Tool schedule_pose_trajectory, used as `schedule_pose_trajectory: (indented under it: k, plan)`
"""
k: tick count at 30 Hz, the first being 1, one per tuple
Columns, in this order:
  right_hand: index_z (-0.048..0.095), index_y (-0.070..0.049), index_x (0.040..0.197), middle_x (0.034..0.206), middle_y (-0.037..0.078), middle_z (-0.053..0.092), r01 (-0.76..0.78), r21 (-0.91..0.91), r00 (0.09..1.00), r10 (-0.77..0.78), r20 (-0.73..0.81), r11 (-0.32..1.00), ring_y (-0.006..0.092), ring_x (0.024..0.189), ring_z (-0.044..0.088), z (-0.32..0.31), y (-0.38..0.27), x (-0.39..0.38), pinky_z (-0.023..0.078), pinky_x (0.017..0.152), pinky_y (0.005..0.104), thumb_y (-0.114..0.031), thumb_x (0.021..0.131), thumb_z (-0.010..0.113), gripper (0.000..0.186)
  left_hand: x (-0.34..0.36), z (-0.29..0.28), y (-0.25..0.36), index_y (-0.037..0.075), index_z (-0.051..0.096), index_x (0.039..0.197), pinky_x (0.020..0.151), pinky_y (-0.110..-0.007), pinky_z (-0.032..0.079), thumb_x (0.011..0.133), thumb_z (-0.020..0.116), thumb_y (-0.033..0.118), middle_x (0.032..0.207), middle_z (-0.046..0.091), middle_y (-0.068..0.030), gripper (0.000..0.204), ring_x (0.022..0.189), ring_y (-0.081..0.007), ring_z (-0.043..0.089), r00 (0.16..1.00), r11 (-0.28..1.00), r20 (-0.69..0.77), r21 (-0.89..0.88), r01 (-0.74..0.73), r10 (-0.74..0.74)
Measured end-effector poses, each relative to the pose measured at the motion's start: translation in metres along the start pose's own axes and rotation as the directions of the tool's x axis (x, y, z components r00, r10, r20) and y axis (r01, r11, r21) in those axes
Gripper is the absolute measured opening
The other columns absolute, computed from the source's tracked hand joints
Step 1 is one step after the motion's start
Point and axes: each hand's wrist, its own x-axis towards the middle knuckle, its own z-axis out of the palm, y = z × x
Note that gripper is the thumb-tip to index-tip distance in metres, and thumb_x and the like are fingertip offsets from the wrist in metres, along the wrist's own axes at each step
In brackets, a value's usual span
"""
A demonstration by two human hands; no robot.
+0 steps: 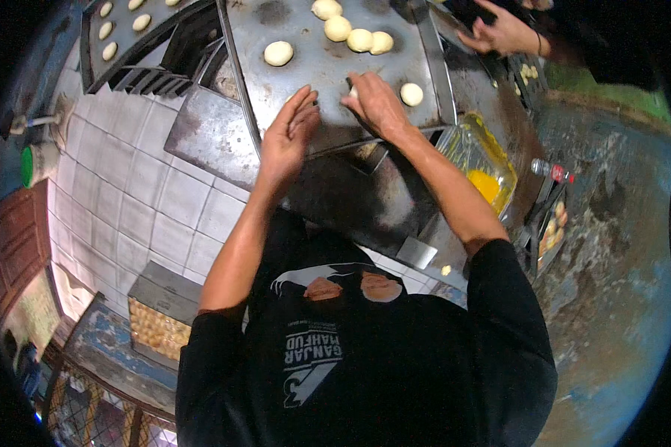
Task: The person dips rounds of dough into a yellow liquid mixture and places them onto a metal baking tray alongside other dough rounds, then moves the full tray to a stack.
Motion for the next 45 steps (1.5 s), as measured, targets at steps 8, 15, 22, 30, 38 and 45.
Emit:
schedule_pose_trajectory:
  k: [8, 15, 22, 30, 38, 45]
  plan:
    - [0.053, 0.003, 0.131, 0.156, 0.019, 0.032, 0.345, 0.004, 0.848, -0.314, 0.426, 0.938, 0.0371, 0.145, 0.030, 0.037, 0.043, 0.029, 0.029, 0.118, 0.0517, -0.019, 0.083, 0.074, 0.057, 0.011, -0.065, 0.012, 0.002, 0.052, 0.140, 0.097, -0.033, 0.048, 0.096, 0.061, 0.009, 0.127, 0.064, -0.0149, 0.045, 0.114, -0.0213, 0.062, 0.998, 0.969, -0.066, 0.245, 0.018, -0.001]
    - [0.060, 0.003, 0.128, 0.132, 0.017, 0.059, -0.374, 0.429, 0.906, 0.225, 0.359, 0.822, 0.0280, 0.124, 0.055, 0.000, 0.040, 0.051, 0.042, 0.108, 0.0413, -0.027, 0.101, 0.054, 0.041, 0.053, -0.049, 0.005, 0.003, 0.053, 0.137, 0.103, -0.040, 0.046, 0.092, 0.064, 0.009, 0.136, 0.057, -0.0159, 0.046, 0.125, -0.0300, 0.056, 0.980, 0.876, 0.071, 0.441, -0.196, 0.184]
    - [0.065, 0.005, 0.100, 0.081, 0.004, 0.066, -0.639, 0.461, 0.511, 0.788, -0.344, 0.616, 0.0131, 0.071, 0.060, 0.032, 0.125, 0.075, 0.050, 0.067, 0.0285, -0.031, 0.089, 0.074, 0.038, 0.161, 0.030, -0.040, -0.001, 0.055, 0.130, 0.107, -0.045, 0.041, 0.089, 0.058, 0.013, 0.140, 0.054, -0.0160, 0.044, 0.130, -0.0306, 0.053, 0.678, 0.152, 0.514, 0.727, -0.670, 0.526]
    - [0.064, 0.001, 0.107, 0.097, 0.007, 0.071, -0.363, 0.899, 0.400, 0.912, -0.087, 0.245, 0.0115, 0.078, 0.064, -0.081, 0.028, -0.021, 0.048, 0.064, 0.0232, -0.014, 0.089, 0.073, 0.025, 0.164, 0.076, -0.067, -0.008, 0.055, 0.123, 0.099, -0.043, 0.045, 0.088, 0.055, 0.013, 0.125, 0.060, -0.0239, 0.041, 0.117, -0.0345, 0.059, 0.729, 0.053, 0.478, 0.818, -0.572, 0.490]
    - [0.064, 0.000, 0.112, 0.098, 0.014, 0.065, -0.550, 0.272, 0.594, 0.599, -0.537, 0.790, 0.0218, 0.090, 0.063, -0.088, -0.106, -0.215, 0.053, 0.077, 0.0340, -0.015, 0.087, 0.071, 0.030, -0.067, 0.189, -0.038, 0.004, 0.057, 0.095, 0.060, -0.029, 0.046, 0.105, 0.045, 0.044, 0.079, 0.055, 0.0004, 0.043, 0.068, -0.0102, 0.051, 0.920, 0.994, 0.387, -0.059, 0.094, -0.064]
    - [0.059, 0.003, 0.118, 0.108, 0.007, 0.068, 0.037, 0.991, 0.402, 0.906, -0.131, 0.127, 0.0117, 0.097, 0.062, -0.053, -0.174, -0.346, 0.049, 0.088, 0.0269, -0.011, 0.098, 0.061, 0.024, -0.195, 0.229, -0.075, 0.005, 0.059, 0.084, 0.060, -0.026, 0.041, 0.105, 0.048, 0.041, 0.074, 0.053, 0.0008, 0.043, 0.070, -0.0077, 0.049, 0.929, 0.991, 0.359, 0.127, 0.048, -0.091]
